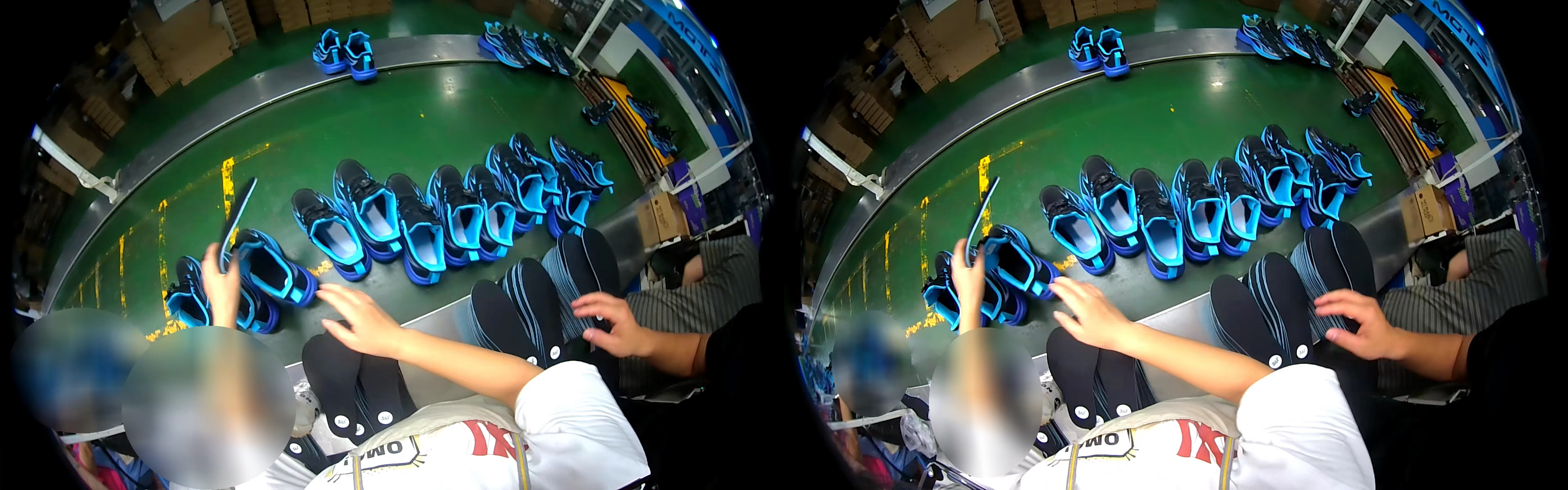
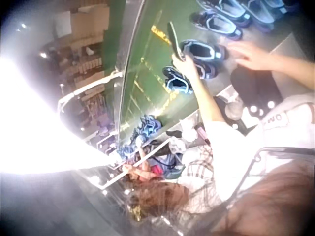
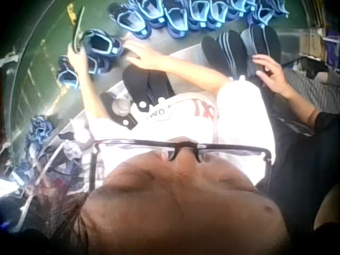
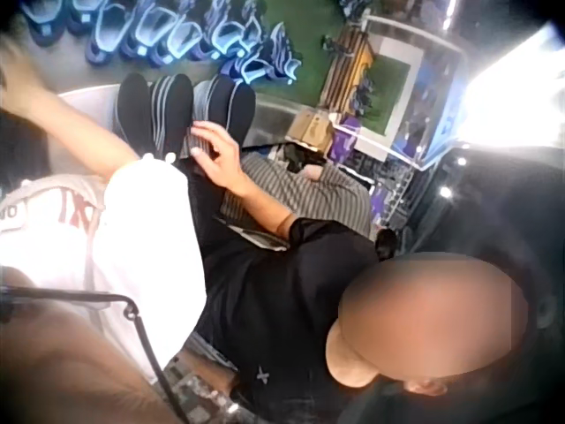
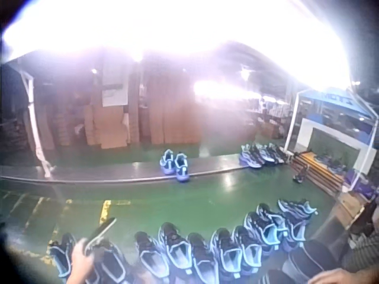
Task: The person inserts insoles into shoes on a production line, organized items in a bag, and handles a phone.
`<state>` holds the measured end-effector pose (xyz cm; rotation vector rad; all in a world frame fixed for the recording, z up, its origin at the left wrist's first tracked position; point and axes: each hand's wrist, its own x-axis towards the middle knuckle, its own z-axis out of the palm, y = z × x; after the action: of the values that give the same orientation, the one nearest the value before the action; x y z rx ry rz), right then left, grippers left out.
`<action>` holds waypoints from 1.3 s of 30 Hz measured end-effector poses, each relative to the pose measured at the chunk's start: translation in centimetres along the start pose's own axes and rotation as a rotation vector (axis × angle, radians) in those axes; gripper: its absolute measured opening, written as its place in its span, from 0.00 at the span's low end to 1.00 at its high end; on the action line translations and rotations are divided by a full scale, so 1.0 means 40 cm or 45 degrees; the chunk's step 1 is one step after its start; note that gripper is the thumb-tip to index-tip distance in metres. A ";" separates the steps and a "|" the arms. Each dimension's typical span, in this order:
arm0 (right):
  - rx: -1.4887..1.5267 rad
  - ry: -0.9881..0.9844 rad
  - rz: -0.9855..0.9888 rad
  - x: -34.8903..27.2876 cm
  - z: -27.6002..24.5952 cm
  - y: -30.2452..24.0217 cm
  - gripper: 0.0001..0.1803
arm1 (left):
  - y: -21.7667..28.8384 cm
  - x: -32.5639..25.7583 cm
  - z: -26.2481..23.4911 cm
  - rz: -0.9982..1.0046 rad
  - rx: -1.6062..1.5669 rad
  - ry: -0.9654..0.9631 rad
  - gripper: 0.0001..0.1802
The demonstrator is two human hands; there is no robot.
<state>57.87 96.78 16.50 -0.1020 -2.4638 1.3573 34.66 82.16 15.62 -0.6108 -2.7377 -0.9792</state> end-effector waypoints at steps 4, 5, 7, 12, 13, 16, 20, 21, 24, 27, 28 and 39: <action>0.705 0.282 0.380 -0.076 -0.072 0.001 0.23 | 0.253 -0.102 -0.045 -0.165 -0.367 -0.305 0.27; 1.027 0.334 0.469 -0.078 -0.065 -0.020 0.24 | 0.237 -0.211 0.011 0.267 0.131 0.095 0.27; 1.216 0.275 0.658 -0.097 -0.076 -0.023 0.23 | 0.359 -0.341 -0.011 0.228 -0.241 -0.495 0.38; 0.749 0.224 1.020 -0.261 -0.149 0.012 0.31 | 0.418 -0.593 0.000 0.488 -0.893 -0.851 0.38; 0.731 0.237 1.051 -0.303 -0.177 0.019 0.31 | 0.424 -0.592 -0.027 0.416 -1.041 -1.008 0.29; 0.742 0.095 1.278 -0.360 -0.266 -0.023 0.23 | 0.365 -0.526 -0.021 0.623 -0.974 -1.085 0.08; 0.771 0.146 1.203 -0.406 -0.363 -0.016 0.13 | 0.283 -0.304 0.065 0.533 -0.367 -0.134 0.24; 0.738 0.189 1.191 -0.410 -0.388 -0.003 0.14 | 0.269 -0.243 0.099 0.491 -0.222 -0.144 0.31; 0.352 0.123 1.125 -0.346 -0.440 0.010 0.11 | 0.253 -0.134 0.214 0.380 -0.058 -0.198 0.44; 0.250 0.111 1.092 -0.221 -0.467 0.008 0.10 | 0.221 -0.086 0.301 0.419 -0.048 -0.232 0.42; 0.238 0.079 1.049 -0.171 -0.473 0.006 0.11 | 0.207 -0.062 0.314 0.390 -0.265 -0.284 0.40; -0.473 -0.482 0.540 0.177 -0.191 0.120 0.15 | 0.164 -0.029 0.271 -0.417 -0.687 -0.667 0.18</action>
<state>53.14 107.13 18.03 -0.5236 -3.1301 1.1241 38.30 93.30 10.66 -0.5626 -3.0814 -1.9150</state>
